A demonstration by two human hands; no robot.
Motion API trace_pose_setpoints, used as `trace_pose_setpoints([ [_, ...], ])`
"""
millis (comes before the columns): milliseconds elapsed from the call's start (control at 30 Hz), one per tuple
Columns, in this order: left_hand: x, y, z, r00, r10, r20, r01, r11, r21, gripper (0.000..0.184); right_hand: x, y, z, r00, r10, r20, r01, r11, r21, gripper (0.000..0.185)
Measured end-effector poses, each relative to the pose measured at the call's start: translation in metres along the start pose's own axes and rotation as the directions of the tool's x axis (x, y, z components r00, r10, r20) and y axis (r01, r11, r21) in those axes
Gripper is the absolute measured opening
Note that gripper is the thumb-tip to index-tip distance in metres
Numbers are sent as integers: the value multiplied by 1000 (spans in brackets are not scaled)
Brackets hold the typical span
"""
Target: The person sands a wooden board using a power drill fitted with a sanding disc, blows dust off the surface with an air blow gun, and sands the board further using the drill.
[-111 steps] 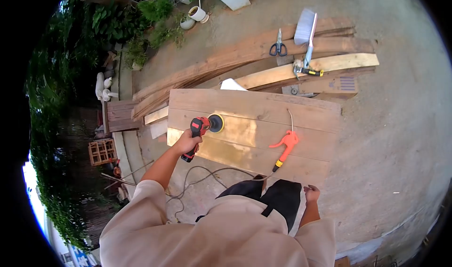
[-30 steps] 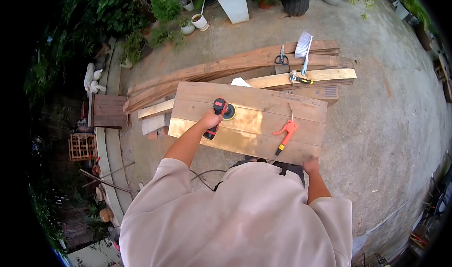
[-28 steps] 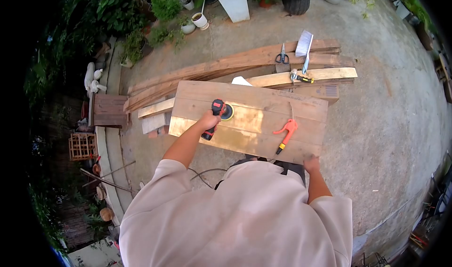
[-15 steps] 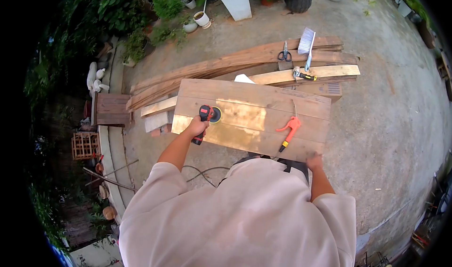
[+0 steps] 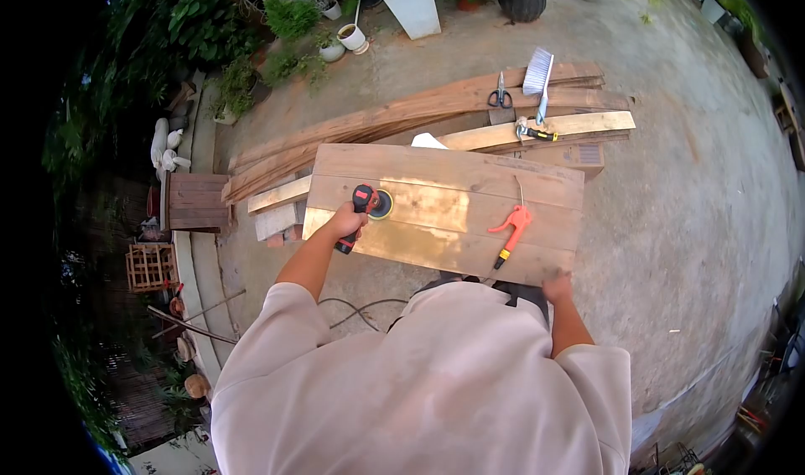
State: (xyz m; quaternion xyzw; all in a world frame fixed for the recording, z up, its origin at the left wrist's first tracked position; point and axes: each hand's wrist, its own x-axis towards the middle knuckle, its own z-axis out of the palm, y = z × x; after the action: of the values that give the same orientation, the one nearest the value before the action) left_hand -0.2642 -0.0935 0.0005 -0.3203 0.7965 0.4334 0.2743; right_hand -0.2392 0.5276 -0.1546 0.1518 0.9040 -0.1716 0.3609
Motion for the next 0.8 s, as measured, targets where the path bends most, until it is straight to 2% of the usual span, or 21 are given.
trace_pose_setpoints([
  [100, -3, -4, 5, 971, 41, -237, -60, 996, -72, 17, -2, -1, 4, 1000, 2, -8, -2, 1000, 27, 92],
  [200, -11, -8, 6, 998, 12, -68, -23, 987, -158, 17, -7, -3, -1, 1000, 4, -21, -4, 1000, 13, 92],
  [233, -17, -7, 7, 999, 37, 34, -32, 989, -145, 17, -7, -5, 0, 1000, 2, -22, -2, 1000, 3, 92],
  [300, -28, -3, 13, 997, 77, 16, -75, 993, -94, 17, 0, -2, 8, 999, 3, -33, -3, 1000, 3, 92],
  [400, -23, -7, 22, 983, 31, -182, -57, 988, -140, 17, 5, 2, 12, 999, 9, -38, -10, 1000, -23, 91],
  [500, -18, -12, 21, 997, 8, -80, -16, 995, -99, 28, 0, -5, 3, 1000, 6, -31, -7, 1000, -26, 90],
  [600, -25, 0, 20, 992, 4, -122, -13, 997, -71, 29, -1, -8, 2, 1000, 6, -20, -6, 1000, -21, 89],
  [700, -12, 2, 21, 970, -41, -240, 18, 995, -99, 28, -5, -9, -1, 1000, 16, -15, -16, 1000, -7, 89],
  [800, -17, 9, 16, 994, -25, -103, 6, 983, -181, 17, 0, -11, -3, 1000, 9, -2, -9, 1000, -10, 90],
])
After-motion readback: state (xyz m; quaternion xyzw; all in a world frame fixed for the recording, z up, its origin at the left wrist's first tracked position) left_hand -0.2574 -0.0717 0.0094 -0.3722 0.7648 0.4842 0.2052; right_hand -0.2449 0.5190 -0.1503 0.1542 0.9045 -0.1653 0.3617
